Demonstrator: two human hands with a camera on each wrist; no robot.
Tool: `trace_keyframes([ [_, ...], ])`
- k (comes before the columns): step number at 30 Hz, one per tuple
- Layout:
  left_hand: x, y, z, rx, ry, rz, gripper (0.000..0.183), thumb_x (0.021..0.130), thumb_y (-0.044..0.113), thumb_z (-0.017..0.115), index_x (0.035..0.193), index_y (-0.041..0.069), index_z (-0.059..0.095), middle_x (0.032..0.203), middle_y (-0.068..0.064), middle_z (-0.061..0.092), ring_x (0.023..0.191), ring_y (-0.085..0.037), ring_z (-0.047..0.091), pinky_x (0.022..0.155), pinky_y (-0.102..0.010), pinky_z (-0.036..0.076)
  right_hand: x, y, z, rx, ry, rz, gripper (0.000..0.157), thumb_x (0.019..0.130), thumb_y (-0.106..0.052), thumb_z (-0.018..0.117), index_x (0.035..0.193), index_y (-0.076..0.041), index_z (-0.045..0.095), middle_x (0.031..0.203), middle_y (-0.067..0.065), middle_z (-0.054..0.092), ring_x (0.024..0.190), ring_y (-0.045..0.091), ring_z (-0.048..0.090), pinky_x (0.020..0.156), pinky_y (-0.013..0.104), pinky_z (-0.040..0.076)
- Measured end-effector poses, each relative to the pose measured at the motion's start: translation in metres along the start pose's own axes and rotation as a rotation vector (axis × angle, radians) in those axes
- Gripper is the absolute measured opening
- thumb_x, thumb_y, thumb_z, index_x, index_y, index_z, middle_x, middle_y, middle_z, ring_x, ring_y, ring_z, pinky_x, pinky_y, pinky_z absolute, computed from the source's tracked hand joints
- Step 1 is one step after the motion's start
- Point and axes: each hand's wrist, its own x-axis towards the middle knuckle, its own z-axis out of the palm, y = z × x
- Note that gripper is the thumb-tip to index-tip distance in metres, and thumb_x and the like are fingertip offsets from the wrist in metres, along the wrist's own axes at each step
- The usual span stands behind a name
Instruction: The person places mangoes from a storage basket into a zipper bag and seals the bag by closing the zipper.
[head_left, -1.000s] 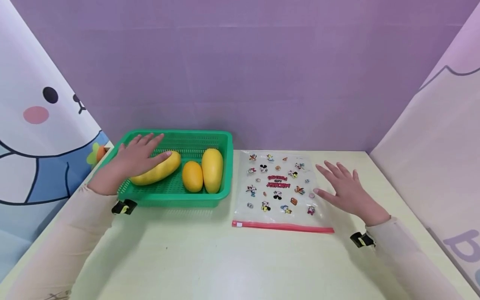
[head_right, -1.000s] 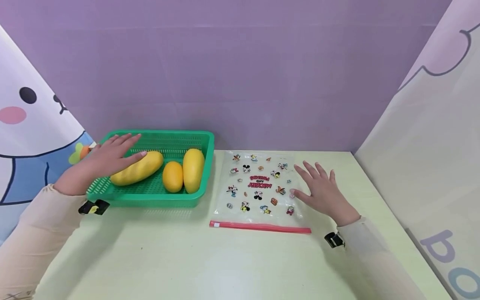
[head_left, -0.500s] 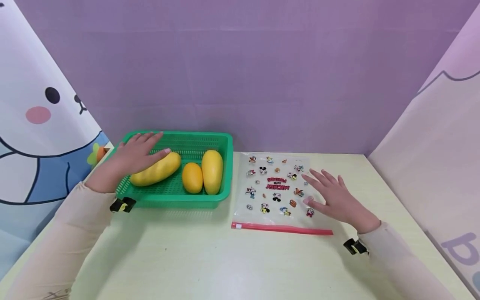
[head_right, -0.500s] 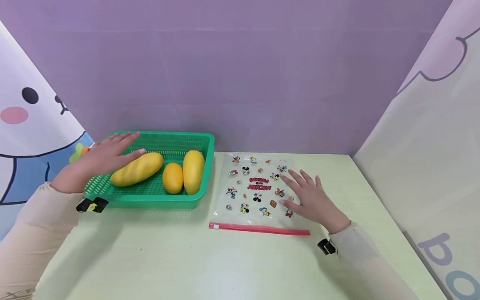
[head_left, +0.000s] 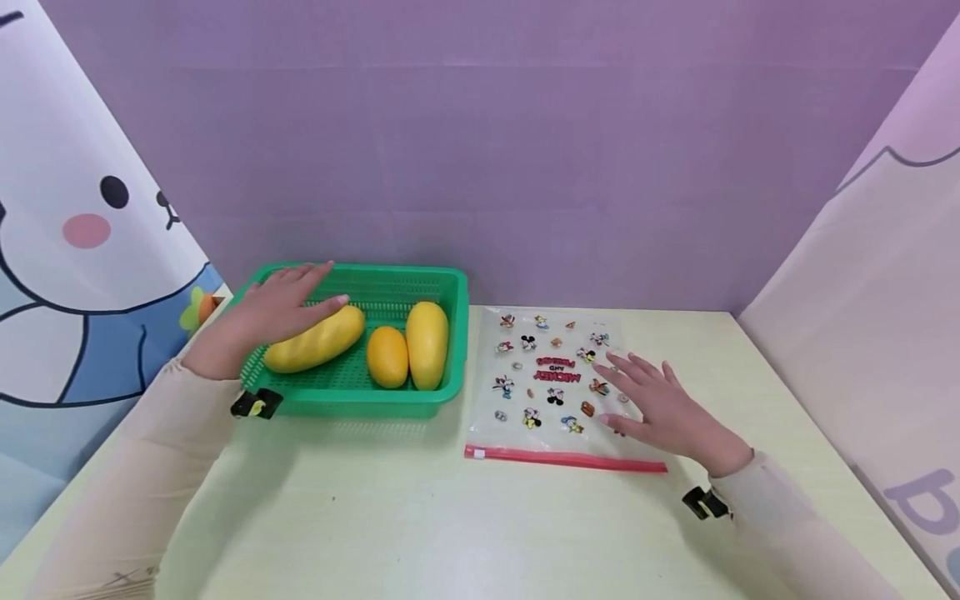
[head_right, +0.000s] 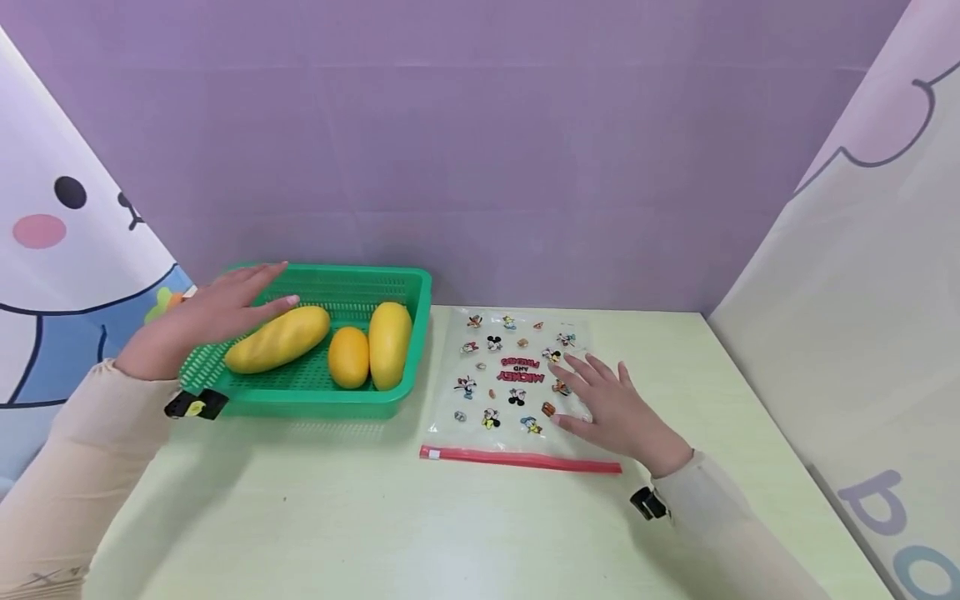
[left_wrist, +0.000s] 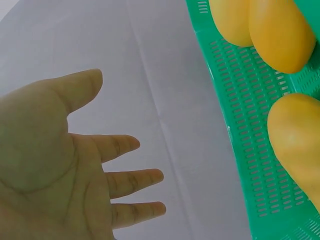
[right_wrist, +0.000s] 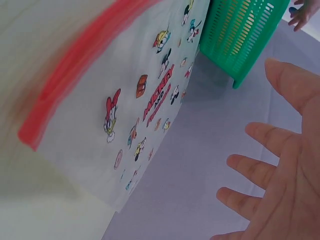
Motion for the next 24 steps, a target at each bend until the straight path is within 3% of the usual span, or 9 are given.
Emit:
trace_keyframes([
  [11, 0.008, -0.001, -0.003, 0.007, -0.011, 0.027, 0.077, 0.097, 0.052, 0.038, 0.15, 0.002, 0.011, 0.15, -0.03, 0.019, 0.132, -0.053, 0.019, 0.099, -0.071, 0.02, -0.003, -0.007, 0.001, 0.03, -0.042, -0.018, 0.065, 0.085, -0.033, 0.068, 0.142, -0.012, 0.042, 0.145, 0.016, 0.04, 0.133, 0.041, 0.031, 0.101, 0.072, 0.015],
  [24, 0.016, -0.001, -0.002, -0.089, -0.077, 0.028, 0.081, 0.096, 0.055, 0.037, 0.15, 0.001, 0.01, 0.151, -0.031, 0.014, 0.134, -0.053, 0.015, 0.103, -0.068, 0.018, -0.004, -0.013, 0.011, 0.043, -0.089, -0.082, 0.066, 0.087, -0.042, 0.064, 0.141, -0.01, 0.043, 0.142, 0.017, 0.043, 0.131, 0.04, 0.037, 0.104, 0.065, 0.023],
])
